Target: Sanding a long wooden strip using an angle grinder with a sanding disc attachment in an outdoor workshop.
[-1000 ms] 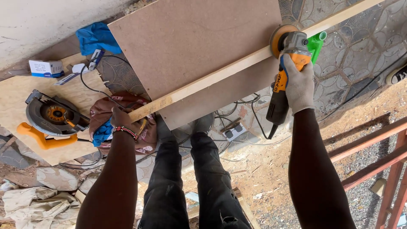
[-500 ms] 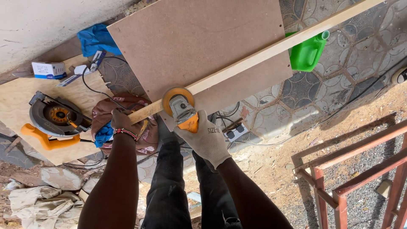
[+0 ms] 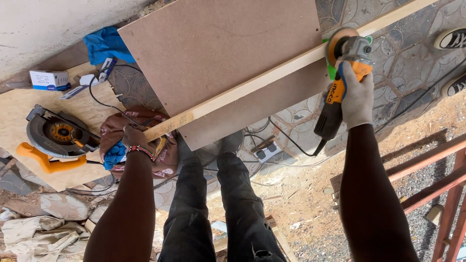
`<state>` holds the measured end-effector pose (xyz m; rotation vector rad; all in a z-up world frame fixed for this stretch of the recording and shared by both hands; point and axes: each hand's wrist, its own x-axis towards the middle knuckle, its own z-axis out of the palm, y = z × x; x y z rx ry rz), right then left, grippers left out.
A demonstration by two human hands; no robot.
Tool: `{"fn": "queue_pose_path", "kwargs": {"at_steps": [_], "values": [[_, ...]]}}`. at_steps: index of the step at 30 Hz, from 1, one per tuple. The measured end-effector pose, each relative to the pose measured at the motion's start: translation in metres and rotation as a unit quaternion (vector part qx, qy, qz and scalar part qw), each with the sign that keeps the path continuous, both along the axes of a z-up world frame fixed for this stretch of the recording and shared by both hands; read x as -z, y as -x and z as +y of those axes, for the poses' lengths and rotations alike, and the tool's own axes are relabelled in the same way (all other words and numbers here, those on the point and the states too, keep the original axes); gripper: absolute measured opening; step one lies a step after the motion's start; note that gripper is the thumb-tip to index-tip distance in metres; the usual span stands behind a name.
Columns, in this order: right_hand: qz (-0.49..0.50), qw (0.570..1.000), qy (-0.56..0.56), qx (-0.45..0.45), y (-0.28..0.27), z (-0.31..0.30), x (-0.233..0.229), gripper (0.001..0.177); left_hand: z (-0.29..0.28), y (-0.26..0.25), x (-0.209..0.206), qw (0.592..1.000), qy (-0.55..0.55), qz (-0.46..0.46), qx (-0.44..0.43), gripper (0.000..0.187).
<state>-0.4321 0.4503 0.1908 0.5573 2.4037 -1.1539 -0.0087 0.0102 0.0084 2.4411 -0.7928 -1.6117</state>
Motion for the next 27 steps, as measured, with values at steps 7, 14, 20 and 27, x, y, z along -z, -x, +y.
{"fn": "queue_pose_path", "kwargs": {"at_steps": [7,14,20,27], "values": [[0.006,0.998,0.049,0.028,-0.005,0.004,-0.012,0.034,0.000,0.032,-0.030,0.993,-0.017,-0.098,-0.057,0.034],[-0.166,0.980,-0.003,-0.114,-0.168,-0.124,-0.028,0.052,-0.011,-0.015,0.039,0.996,0.053,-0.038,0.061,0.059],[-0.254,0.937,0.005,-0.241,-0.261,-0.199,-0.062,0.071,0.008,0.005,0.007,0.731,0.213,-0.285,0.582,0.059],[-0.187,0.974,0.035,-0.123,-0.295,-0.138,-0.053,0.063,0.009,0.006,-0.029,0.802,0.330,0.047,0.497,0.093]]}}
